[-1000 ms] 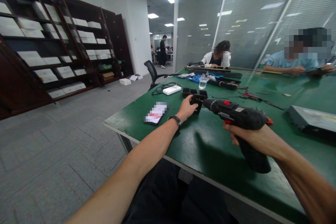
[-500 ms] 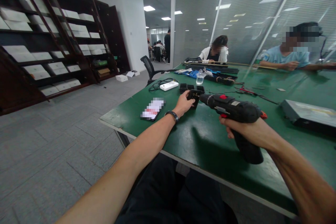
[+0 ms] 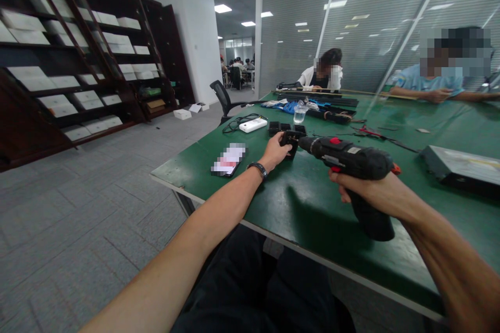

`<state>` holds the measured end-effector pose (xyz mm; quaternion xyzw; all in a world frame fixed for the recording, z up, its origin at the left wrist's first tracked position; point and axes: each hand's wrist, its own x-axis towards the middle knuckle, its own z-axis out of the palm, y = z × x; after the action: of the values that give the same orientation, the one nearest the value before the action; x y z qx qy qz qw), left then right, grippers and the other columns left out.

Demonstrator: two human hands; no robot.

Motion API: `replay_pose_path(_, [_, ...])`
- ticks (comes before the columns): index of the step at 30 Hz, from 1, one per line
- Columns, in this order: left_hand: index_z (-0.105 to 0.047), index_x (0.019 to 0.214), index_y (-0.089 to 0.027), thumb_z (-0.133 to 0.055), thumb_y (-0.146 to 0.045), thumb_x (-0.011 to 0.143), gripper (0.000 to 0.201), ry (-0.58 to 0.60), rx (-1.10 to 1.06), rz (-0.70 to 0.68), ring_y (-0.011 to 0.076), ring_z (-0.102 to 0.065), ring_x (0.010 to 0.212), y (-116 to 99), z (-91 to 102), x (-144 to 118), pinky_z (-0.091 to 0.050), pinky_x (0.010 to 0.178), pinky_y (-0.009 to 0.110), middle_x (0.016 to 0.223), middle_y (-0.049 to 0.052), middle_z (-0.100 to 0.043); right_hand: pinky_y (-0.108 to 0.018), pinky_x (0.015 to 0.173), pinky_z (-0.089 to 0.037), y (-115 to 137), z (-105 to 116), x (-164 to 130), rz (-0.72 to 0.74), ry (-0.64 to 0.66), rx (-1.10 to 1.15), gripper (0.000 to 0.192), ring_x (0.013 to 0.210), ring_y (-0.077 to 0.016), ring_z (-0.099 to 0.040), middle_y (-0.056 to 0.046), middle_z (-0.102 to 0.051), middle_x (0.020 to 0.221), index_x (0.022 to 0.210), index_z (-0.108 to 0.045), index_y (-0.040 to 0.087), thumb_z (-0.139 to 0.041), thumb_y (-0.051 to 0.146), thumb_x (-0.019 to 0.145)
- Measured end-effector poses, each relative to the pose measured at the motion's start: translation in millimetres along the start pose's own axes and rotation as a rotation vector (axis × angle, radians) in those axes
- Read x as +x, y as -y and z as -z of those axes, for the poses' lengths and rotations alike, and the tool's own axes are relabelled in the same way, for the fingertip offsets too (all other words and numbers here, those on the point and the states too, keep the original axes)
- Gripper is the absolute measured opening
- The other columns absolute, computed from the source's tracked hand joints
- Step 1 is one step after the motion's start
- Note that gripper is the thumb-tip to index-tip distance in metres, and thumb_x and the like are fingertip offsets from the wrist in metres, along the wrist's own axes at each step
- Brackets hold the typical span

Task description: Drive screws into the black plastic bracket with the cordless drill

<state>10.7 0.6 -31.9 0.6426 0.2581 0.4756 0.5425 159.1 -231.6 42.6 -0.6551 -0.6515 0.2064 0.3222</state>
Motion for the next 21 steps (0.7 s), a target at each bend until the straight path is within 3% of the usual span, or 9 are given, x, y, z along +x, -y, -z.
replay_pose_path(10, [-0.067,0.123,-0.016,-0.066,0.001,0.077,0.048,-0.003,-0.015,0.023,0.024,-0.07,0.116,-0.8,-1.2,-1.0,-0.065,0.088,0.033,0.133,0.011,-0.073,-0.037,0.061,-0.05,1.3,0.6,-0.5,-0.019,0.007,0.025,0.036,0.059,-0.0227,-0.063,-0.001,-0.068,0.059,0.068,-0.066,0.024,-0.064,0.045,0.096])
replay_pose_path(14, [-0.067,0.121,-0.016,-0.066,0.001,0.076,0.048,-0.007,-0.014,0.021,0.0244,-0.071,0.113,-1.0,-1.5,-1.3,-0.065,0.09,0.036,0.13,0.011,-0.073,-0.034,0.061,-0.049,2.4,0.9,0.1,-0.011,0.002,0.015,0.036,0.058,-0.0196,-0.062,0.0,-0.067,0.059,0.067,-0.065,0.022,-0.067,0.042,0.097])
replay_pose_path(21, [-0.064,0.12,-0.017,-0.064,0.002,0.08,0.044,0.0,-0.004,0.026,0.0245,-0.069,0.116,1.8,-2.7,1.7,-0.063,0.098,0.042,0.128,0.009,-0.072,-0.031,0.063,-0.054,4.0,1.3,-0.2,0.006,-0.017,0.094,0.019,0.057,-0.015,-0.064,0.004,-0.066,0.062,0.08,-0.066,0.018,-0.073,0.029,0.094])
